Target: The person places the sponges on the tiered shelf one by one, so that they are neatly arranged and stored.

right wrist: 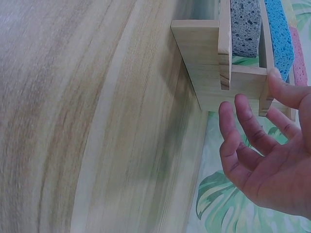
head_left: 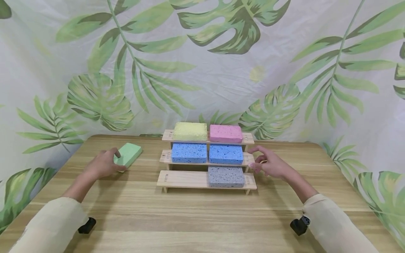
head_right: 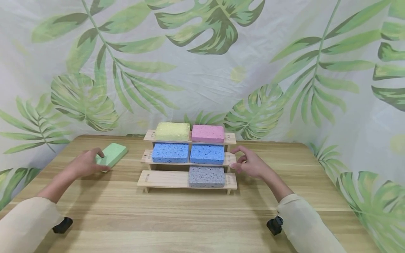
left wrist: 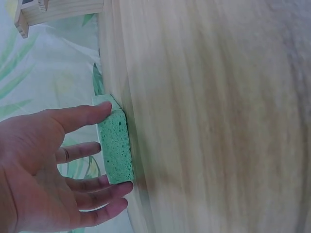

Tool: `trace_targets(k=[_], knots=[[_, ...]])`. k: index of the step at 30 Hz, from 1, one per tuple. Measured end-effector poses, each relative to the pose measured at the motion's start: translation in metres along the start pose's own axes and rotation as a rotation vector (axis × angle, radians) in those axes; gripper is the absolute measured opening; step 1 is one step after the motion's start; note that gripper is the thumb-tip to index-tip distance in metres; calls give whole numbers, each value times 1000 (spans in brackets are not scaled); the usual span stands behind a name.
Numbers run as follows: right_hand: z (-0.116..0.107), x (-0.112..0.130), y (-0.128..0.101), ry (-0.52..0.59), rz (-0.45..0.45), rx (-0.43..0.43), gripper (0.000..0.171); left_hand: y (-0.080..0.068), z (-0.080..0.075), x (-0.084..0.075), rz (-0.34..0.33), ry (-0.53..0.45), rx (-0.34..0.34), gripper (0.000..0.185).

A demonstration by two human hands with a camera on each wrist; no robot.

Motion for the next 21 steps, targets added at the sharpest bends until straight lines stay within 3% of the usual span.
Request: trace_targets(k=[12,21], knots=[[1,0,1,0,-12,3,50,-7,-6,-9,78,-57,-64,72],[1,1,0,-11,-13,4,49,-19,-16,-26,189,-146,-194,66]])
Point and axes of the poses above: each hand's wrist, its own y-axis towards the middle knuckle, its own z-axis out of the palm, x = y × z, the point moved 4 cm from there along y, towards the middle knuckle, and after that the axes turned 3 degrees about y, right-handed, at the moved point
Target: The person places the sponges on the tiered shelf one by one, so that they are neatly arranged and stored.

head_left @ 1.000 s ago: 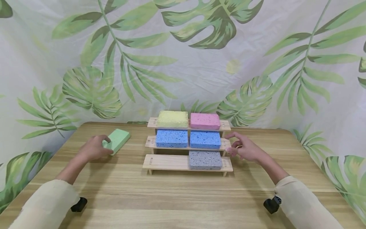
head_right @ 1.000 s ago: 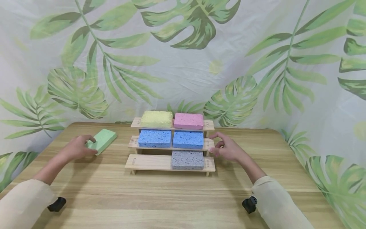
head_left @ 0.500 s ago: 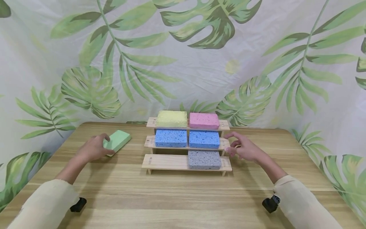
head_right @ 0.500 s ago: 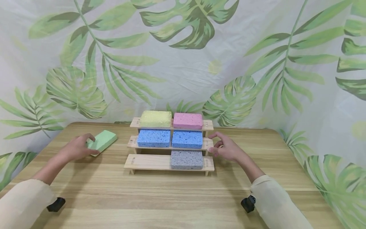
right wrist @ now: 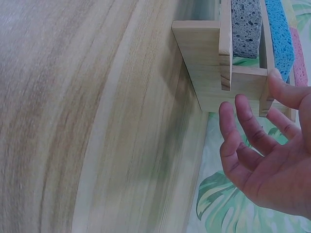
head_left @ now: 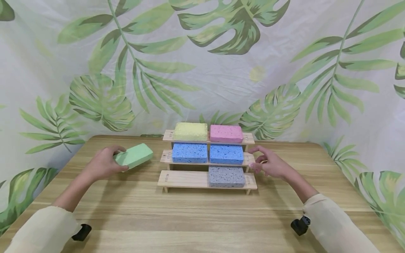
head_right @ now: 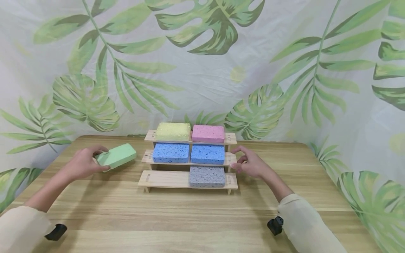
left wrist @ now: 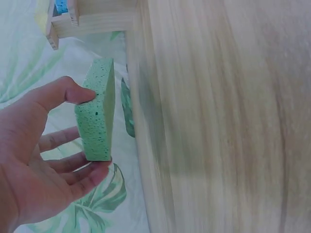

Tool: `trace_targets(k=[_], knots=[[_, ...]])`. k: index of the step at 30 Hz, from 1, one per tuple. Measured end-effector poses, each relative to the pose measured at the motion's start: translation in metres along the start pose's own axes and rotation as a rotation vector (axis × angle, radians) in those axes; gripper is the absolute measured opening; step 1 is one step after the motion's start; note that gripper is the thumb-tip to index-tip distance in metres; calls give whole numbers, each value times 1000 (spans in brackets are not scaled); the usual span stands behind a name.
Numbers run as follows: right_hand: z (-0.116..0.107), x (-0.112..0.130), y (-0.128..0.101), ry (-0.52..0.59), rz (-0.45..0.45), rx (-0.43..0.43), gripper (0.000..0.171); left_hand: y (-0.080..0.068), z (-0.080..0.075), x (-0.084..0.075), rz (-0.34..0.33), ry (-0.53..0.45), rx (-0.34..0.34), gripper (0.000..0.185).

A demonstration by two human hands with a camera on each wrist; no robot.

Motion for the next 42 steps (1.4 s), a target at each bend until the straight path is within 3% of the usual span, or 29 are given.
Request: trace_targets(k=[14,25,33,42], knots=[[0,0,0,11,5,-1,49,-4,-9,-22,131,-40,-148,53],[0,-1,0,8,12,0,50,-8,-15,-40,154,-69,-183,46],[0,-1,1,14,7,3,49,-12,-22,-41,162,-54,-224,42],[0,-1,0,12,11,0,50,-17,-40,-44,196,-48,-279,38]])
Point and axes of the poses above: each hand's wrist, its own y-axis towards the middle knuckle, its own z-axis out of the palm, x = y × z, the point moved 4 cm from there along y, towards the middle knuckle, and after that the axes turned 3 degrees about y, right-handed, at the moved point
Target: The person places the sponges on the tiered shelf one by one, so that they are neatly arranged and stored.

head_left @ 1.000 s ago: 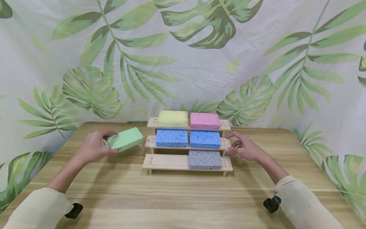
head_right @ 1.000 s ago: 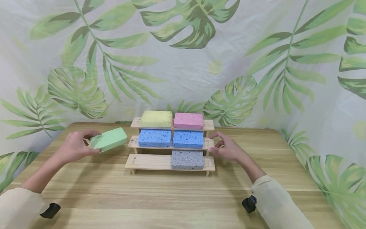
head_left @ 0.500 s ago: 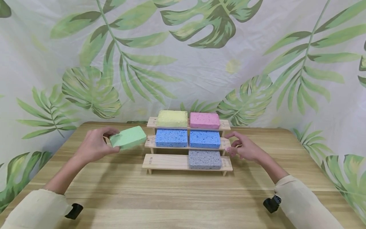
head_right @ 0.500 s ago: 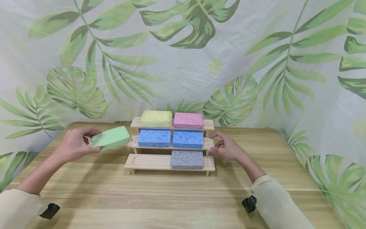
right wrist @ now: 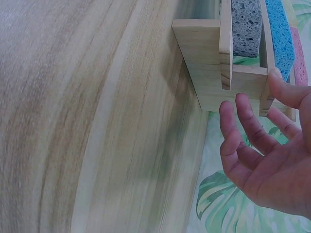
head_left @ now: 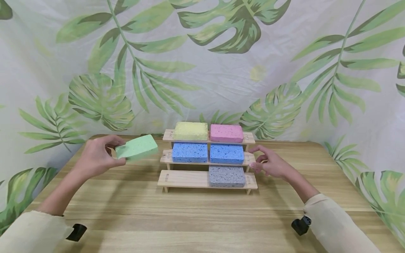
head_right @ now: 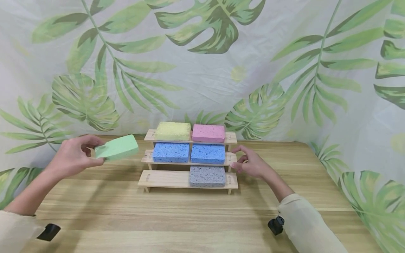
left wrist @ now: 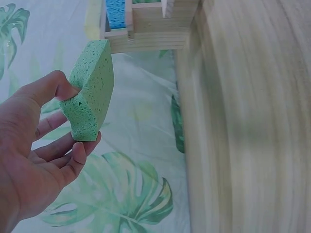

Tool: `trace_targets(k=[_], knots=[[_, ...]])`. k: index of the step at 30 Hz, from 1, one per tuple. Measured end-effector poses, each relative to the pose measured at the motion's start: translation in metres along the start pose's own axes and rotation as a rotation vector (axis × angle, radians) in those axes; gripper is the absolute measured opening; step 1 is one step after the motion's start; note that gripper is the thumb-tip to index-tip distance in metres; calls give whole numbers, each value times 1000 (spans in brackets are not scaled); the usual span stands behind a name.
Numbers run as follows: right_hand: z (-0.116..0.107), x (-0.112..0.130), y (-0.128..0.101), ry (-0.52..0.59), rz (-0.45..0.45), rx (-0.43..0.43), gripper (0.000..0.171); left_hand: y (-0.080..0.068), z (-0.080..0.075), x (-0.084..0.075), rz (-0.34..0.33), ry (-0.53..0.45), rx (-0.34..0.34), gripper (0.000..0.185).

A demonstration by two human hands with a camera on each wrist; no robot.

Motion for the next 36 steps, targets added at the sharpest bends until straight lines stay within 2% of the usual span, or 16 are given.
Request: trace_targets(k=[11,22,30,36], knots=[[0,-2,-1,9,7,-4,49,-1,-6,-13,-35,-13,41,36],[-1,-2,0,9,10,-8,48,-1,-6,-32,-6,-76,7,34],[-1,-3,3,-4,11,-20,50,-3,-2,-52,41,-143,15,34],[-1,-3,2,2,5,-9,50,-3,4,-65,109,-156,14,34]])
Point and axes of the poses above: each hand's wrist, its own y-axis towards the middle knuckle, its own z-axis out of the palm, x = y × z, the point moved 4 cm from there along y, towards the middle knuckle, and after that the axes turned 3 degrees about y, right-handed, at the moved point
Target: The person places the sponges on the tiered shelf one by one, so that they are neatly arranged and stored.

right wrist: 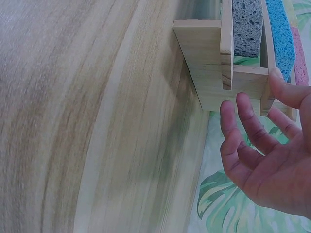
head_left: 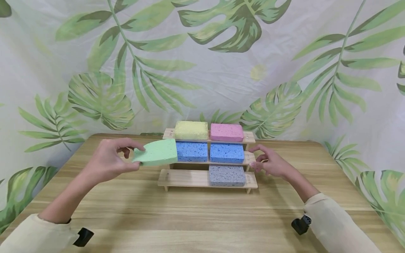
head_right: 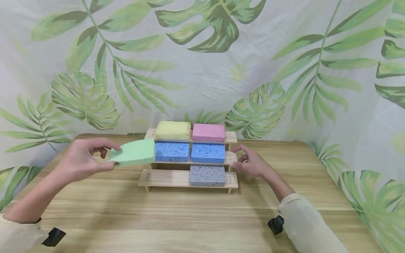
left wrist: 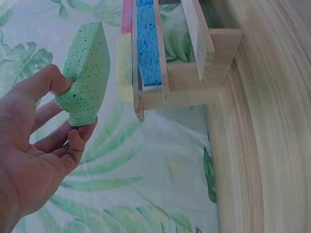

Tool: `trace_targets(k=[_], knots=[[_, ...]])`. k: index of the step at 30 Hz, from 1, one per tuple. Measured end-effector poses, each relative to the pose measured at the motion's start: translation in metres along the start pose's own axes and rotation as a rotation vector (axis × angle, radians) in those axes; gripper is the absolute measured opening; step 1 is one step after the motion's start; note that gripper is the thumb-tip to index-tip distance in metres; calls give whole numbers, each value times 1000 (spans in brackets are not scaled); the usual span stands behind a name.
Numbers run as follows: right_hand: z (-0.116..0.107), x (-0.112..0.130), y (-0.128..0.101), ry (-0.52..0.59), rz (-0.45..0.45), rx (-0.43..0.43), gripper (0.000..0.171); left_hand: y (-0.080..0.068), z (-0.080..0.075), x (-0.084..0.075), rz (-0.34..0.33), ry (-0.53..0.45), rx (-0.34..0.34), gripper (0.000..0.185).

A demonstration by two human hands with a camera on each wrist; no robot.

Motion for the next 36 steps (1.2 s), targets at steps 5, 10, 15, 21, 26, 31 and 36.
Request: trace_targets(k=[5,10,15,21,26,31,36], knots=[[1,0,0,-1,-2,7,50,1,7,-9,14,-17,14,29],[0,1,-1,-4,3,4,51,0,15,-17,43,-45,38,28],[0,0,0,-3,5,3,51,-1,24,-23,60,-69,83,26],[0,0,0,-8,9,-4,51,-2,38,-28,71,-78,148,27],[0,0,0,2,9,-6,50,-5,58,-31,96,-82,200,26],[0,1,-1,22,5,2,51,-7,78,-29,86,-72,251,24],[0,1,-1,22,3,2,51,-8,93,-27,105,-31,260,24]])
Point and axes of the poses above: each hand's wrist, its own y-axis towards the middle knuckle, its own z-axis out of the palm, x = y × z, the point moved 4 cm from there along y, towards the middle knuckle, and after that the axes turned 3 degrees about y, right-handed, at the moved point
